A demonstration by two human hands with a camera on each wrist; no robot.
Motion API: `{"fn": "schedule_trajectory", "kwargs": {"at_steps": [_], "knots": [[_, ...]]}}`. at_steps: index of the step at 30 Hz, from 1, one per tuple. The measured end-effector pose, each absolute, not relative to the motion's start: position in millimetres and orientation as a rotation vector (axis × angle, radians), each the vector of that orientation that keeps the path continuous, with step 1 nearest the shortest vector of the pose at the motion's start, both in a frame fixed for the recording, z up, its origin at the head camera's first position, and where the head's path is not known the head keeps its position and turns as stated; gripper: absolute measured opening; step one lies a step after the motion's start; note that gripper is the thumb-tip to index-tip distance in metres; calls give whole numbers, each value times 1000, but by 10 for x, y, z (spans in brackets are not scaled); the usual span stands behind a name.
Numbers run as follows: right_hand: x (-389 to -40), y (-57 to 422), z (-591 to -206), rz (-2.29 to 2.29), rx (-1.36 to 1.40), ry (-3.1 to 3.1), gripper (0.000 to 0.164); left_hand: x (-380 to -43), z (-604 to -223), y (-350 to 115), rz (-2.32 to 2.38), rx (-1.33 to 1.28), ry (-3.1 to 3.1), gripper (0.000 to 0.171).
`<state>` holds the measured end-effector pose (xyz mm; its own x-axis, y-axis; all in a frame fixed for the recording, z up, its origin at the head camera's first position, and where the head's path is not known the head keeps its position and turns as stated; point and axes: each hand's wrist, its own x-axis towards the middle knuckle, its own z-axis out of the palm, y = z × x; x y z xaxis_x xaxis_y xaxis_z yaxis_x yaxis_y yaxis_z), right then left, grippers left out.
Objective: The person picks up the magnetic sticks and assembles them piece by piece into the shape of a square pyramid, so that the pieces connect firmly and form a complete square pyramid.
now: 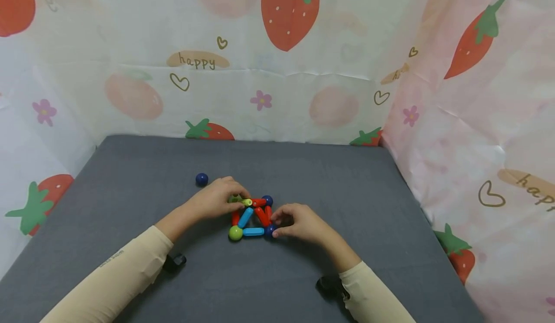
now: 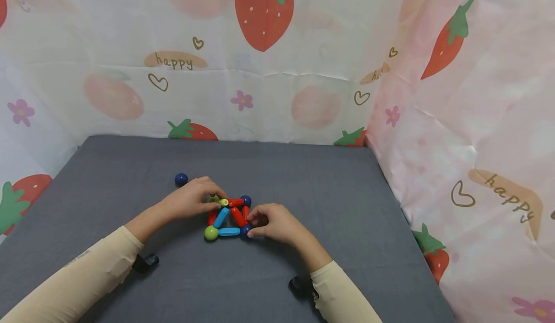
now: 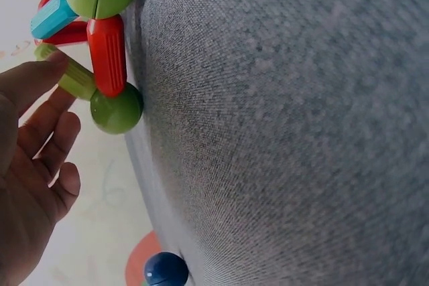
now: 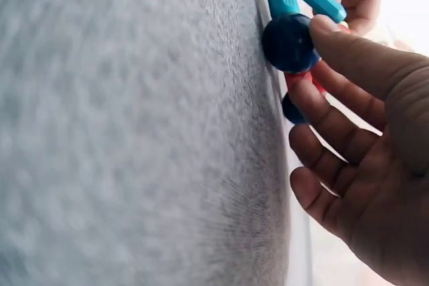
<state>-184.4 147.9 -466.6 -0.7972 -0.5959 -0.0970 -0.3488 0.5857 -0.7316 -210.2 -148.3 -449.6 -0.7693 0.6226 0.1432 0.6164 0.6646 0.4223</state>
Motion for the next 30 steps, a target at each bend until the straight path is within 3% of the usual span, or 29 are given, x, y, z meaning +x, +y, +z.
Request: {"fn": "schedule_trajectory", "kwargs": {"at_steps": [13, 30], "knots": [[-1823, 1450, -4747, -1081, -726, 2466, 25, -2115, -4429, -1649, 778, 996, 2860, 25], [-1816, 1474, -4759, -1091, -714, 2476, 23, -2360, -4451, -2253, 1040, 575, 3028, 28]]}}
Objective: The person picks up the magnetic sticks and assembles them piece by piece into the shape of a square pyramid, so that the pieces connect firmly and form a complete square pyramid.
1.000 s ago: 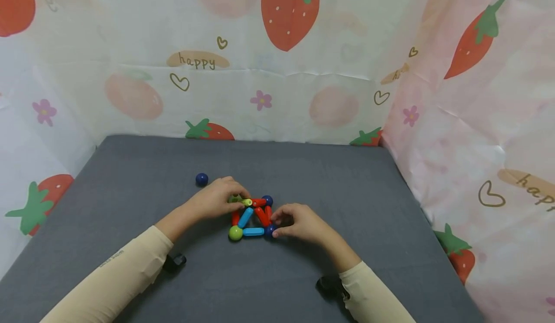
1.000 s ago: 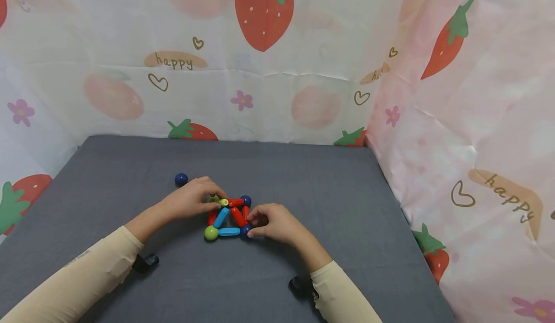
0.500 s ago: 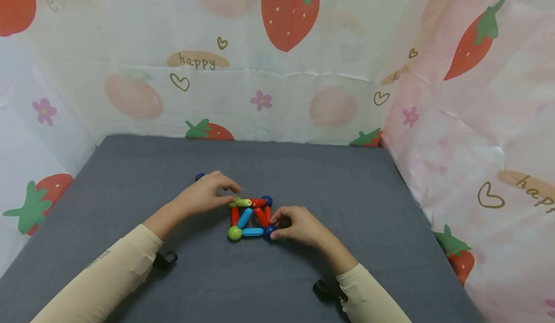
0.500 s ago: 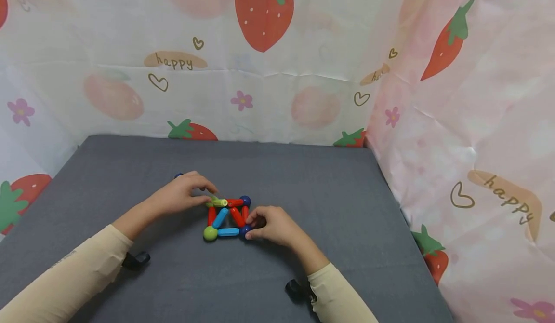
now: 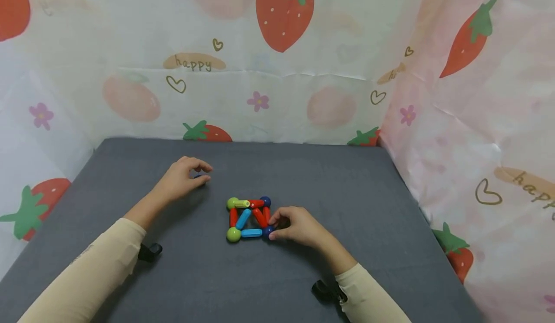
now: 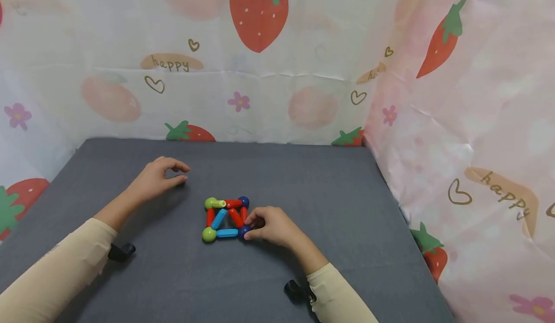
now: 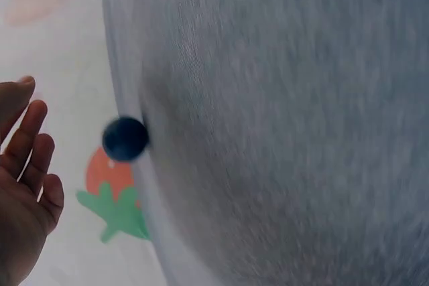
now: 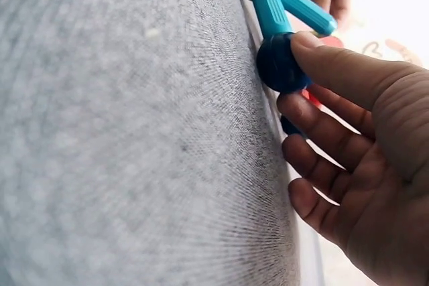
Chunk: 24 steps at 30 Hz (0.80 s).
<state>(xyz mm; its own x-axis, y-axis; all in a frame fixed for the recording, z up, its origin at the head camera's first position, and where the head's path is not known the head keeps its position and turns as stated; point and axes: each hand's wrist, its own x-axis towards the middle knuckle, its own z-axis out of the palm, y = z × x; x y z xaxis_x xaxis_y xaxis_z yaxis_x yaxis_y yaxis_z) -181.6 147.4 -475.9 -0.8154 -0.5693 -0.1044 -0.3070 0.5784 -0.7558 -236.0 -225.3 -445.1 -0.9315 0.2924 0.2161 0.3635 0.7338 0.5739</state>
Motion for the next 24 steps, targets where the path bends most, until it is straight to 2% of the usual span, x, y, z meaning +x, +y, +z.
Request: {"fn": "schedule_trajectory", "kwargs": {"at_steps": [5, 13, 24], "knots": [[-1817, 1471, -4747, -1097, -716, 2470, 23, -2450, -4520, -2413, -1049, -399, -2860, 38], [-1829, 1483, -4768, -1097, -706, 2476, 23, -2598, -4610, -2526, -1212, -345, -3005, 55], [-1835, 1478, -4784, -1109, -693, 2470, 23, -2634, -4665, -2485, -1225, -356, -3069, 47]]}}
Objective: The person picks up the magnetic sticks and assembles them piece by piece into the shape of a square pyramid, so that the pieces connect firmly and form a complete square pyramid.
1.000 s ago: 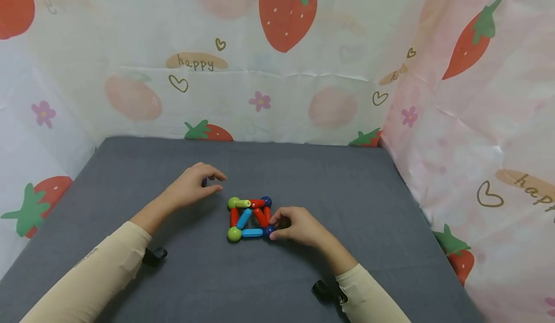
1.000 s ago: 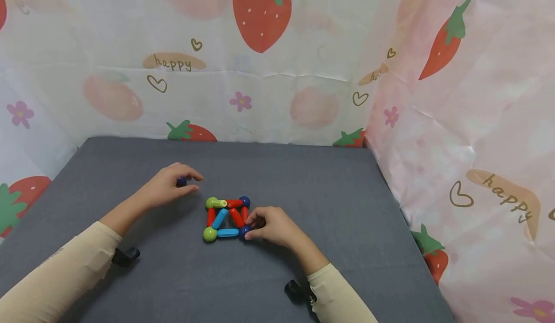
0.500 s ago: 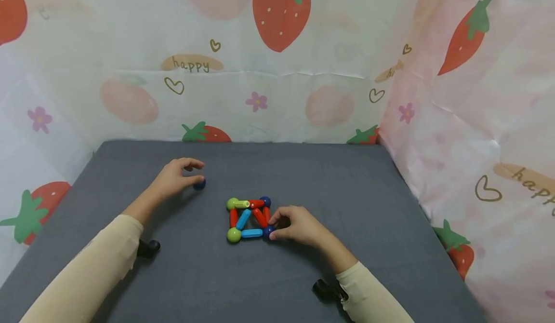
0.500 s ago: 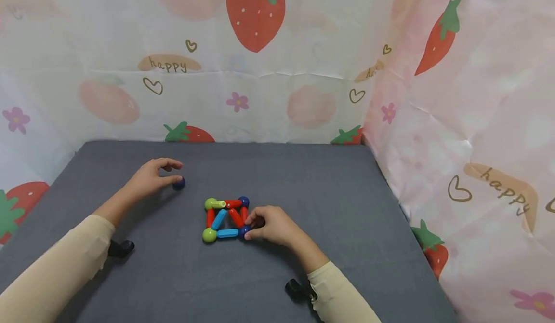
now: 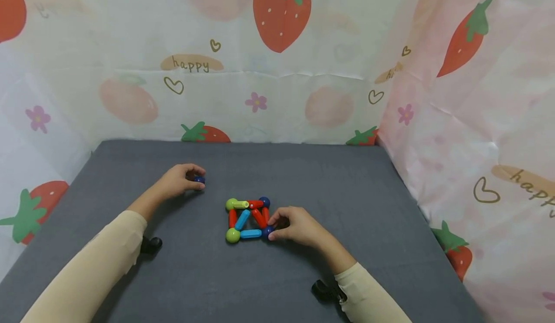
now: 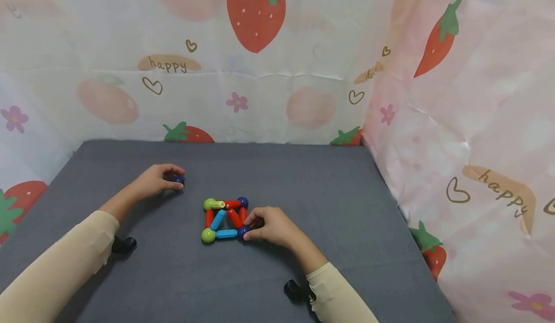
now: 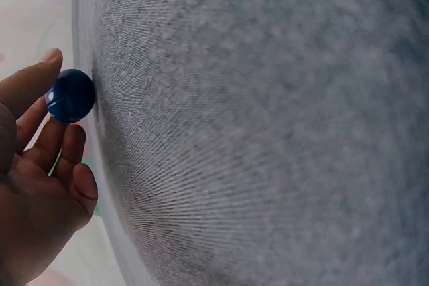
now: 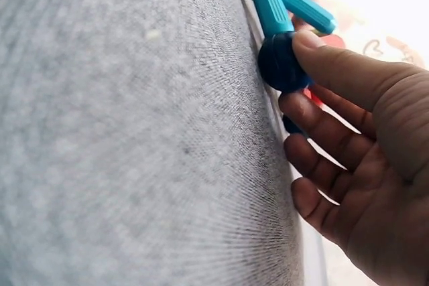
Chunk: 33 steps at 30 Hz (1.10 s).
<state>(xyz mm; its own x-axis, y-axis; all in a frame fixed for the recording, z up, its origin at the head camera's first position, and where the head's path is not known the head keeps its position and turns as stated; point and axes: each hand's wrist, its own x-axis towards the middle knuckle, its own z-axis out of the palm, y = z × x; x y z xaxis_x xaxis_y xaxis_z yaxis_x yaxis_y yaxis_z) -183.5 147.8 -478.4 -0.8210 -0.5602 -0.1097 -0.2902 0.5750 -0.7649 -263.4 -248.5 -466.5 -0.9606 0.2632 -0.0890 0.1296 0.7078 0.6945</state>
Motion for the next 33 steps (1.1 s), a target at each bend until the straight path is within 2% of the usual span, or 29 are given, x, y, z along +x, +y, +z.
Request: {"fn": "schedule_trajectory", "kwargs": {"at_steps": [6, 22, 33], "knots": [[-1836, 1470, -4788, -1115, -690, 2465, 24, -2645, -4680, -2510, 994, 368, 2773, 47], [-1839, 1471, -4805, -1121, -688, 2459, 24, -2668, -4636, -2596, 984, 258, 2795, 49], [-1839, 1464, -4797, -1114, -696, 2465, 24, -2521, -4355, -2337, 1144, 318, 2808, 49]]}}
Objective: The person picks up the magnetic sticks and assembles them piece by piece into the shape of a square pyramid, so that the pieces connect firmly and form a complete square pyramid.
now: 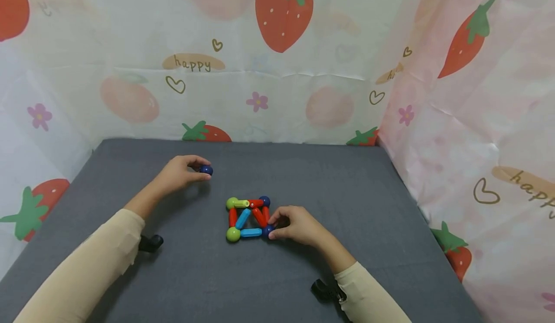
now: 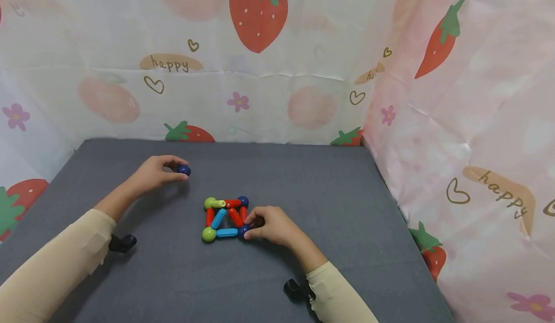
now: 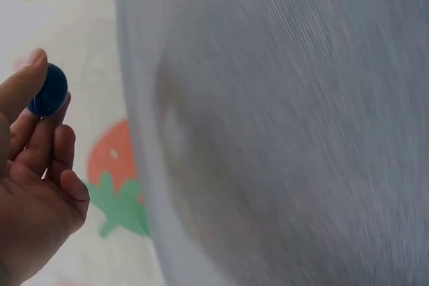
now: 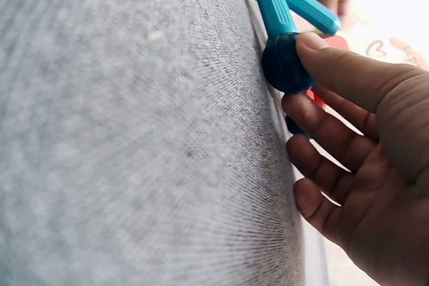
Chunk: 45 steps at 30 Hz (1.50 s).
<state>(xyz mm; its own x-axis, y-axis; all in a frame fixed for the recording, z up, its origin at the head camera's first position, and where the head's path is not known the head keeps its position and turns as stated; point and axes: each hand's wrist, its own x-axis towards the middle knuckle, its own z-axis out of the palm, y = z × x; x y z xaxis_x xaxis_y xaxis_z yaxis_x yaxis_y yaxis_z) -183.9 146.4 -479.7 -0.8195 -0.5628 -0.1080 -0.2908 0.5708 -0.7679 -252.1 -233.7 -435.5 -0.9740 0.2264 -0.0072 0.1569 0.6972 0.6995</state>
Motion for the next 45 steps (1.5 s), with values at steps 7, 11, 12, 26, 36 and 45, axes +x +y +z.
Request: {"fn": "schedule_trajectory", "kwargs": {"at_steps": [7, 11, 12, 26, 36, 45], "knots": [[-1833, 1474, -4797, -1105, -687, 2475, 23, -2356, -4163, -2041, 1302, 422, 2741, 49], [-1834, 1476, -4808, -1116, -691, 2465, 23, -2264, -4091, -1872, 1325, 481, 2715, 47], [-1834, 1477, -4810, -1119, -692, 2464, 23, -2242, -4081, -1829, 1318, 496, 2711, 46], [-1822, 1467, -4795, -1131, -702, 2449, 22, -2039, -4193, -1445, 1231, 635, 2617, 36], [-1813, 1455, -4773, -1124, -697, 2460, 22, -2028, -4327, -1370, 1197, 598, 2560, 35], [-1820, 1460, -4776, -1135, -715, 2460, 21, -2023, -4345, -1343, 1212, 584, 2550, 37]]}}
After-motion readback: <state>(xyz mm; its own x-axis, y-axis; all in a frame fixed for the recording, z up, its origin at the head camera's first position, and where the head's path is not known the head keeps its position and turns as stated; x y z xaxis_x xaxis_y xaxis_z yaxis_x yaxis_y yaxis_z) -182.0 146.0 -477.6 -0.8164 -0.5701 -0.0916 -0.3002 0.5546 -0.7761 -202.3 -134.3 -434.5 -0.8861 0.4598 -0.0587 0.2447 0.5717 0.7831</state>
